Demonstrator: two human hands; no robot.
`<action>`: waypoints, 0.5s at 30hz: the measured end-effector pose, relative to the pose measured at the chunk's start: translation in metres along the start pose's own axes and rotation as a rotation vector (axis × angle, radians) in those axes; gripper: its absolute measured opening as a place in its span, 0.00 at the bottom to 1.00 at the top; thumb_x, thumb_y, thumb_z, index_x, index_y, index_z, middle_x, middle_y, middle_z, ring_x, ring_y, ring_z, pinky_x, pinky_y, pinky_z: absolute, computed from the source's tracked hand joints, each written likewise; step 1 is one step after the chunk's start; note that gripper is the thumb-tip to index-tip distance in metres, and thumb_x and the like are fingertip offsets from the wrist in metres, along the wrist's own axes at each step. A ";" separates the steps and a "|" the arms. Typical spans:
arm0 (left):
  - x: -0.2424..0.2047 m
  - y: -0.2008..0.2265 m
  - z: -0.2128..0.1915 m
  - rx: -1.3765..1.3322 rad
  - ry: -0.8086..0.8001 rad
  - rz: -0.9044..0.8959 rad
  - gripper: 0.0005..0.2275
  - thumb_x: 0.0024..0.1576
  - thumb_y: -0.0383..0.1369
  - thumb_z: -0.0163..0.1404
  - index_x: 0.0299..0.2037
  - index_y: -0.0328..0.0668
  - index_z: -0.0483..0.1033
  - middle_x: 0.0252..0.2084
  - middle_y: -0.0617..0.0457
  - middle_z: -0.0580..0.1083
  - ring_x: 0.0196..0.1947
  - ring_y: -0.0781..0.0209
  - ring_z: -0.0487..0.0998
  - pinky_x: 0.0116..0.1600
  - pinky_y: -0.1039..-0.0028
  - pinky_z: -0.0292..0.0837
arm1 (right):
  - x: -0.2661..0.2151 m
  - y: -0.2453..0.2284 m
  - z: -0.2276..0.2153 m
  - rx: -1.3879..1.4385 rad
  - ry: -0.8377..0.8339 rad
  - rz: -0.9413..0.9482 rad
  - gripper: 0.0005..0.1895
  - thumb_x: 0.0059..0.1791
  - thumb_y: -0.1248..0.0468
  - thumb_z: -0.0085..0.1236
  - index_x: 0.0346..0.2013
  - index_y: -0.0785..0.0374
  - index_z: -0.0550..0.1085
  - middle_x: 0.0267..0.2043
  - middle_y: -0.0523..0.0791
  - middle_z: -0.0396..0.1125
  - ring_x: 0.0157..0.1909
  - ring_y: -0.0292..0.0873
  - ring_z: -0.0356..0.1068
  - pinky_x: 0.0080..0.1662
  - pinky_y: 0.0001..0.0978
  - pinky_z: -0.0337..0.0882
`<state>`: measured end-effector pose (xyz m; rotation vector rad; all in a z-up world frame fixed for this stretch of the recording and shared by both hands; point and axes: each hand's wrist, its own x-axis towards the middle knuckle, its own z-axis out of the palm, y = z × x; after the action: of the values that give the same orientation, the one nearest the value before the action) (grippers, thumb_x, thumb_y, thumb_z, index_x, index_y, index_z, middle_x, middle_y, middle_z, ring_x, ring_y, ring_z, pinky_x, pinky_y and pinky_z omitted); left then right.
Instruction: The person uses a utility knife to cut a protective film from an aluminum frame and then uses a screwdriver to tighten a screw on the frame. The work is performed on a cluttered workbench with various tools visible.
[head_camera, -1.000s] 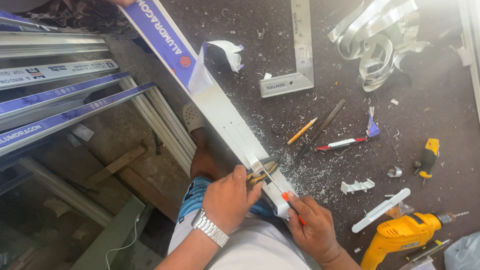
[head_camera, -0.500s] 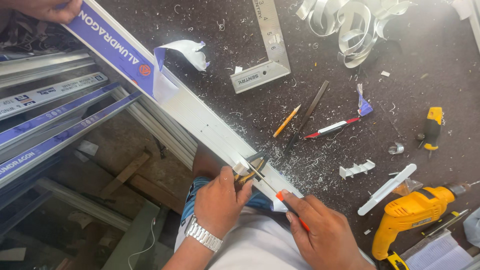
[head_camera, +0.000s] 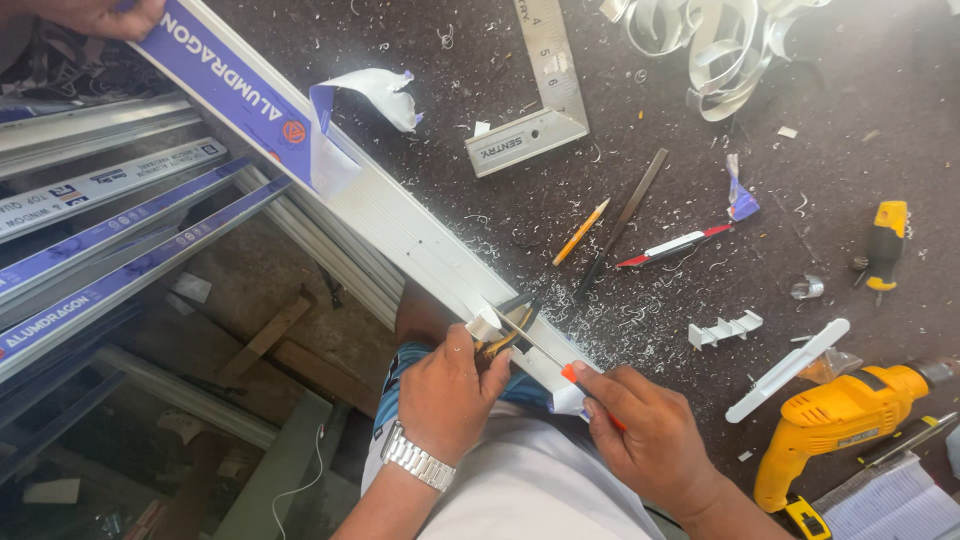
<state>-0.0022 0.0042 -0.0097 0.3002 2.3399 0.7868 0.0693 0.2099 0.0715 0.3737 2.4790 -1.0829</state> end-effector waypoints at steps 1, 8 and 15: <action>0.001 0.000 -0.001 -0.003 -0.011 -0.011 0.18 0.56 0.45 0.56 0.34 0.38 0.67 0.23 0.46 0.77 0.24 0.46 0.80 0.28 0.58 0.74 | 0.000 0.003 0.002 0.000 0.007 -0.020 0.20 0.44 0.71 0.59 0.52 0.62 0.77 0.28 0.47 0.67 0.23 0.47 0.70 0.29 0.38 0.70; 0.000 -0.002 0.003 -0.004 0.027 0.005 0.18 0.56 0.45 0.56 0.34 0.36 0.68 0.24 0.45 0.77 0.24 0.46 0.80 0.28 0.58 0.74 | 0.005 0.020 0.014 0.007 0.058 -0.149 0.21 0.44 0.72 0.59 0.52 0.64 0.76 0.27 0.46 0.67 0.22 0.45 0.70 0.27 0.37 0.70; -0.002 -0.001 0.000 -0.006 0.029 0.010 0.18 0.56 0.46 0.57 0.35 0.36 0.69 0.26 0.44 0.78 0.26 0.45 0.80 0.29 0.57 0.74 | -0.002 0.003 -0.001 0.035 -0.012 -0.012 0.20 0.46 0.70 0.57 0.53 0.63 0.76 0.30 0.48 0.69 0.25 0.47 0.72 0.30 0.37 0.72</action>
<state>-0.0003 0.0024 -0.0095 0.3000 2.3645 0.8084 0.0722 0.2129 0.0712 0.3630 2.4575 -1.1319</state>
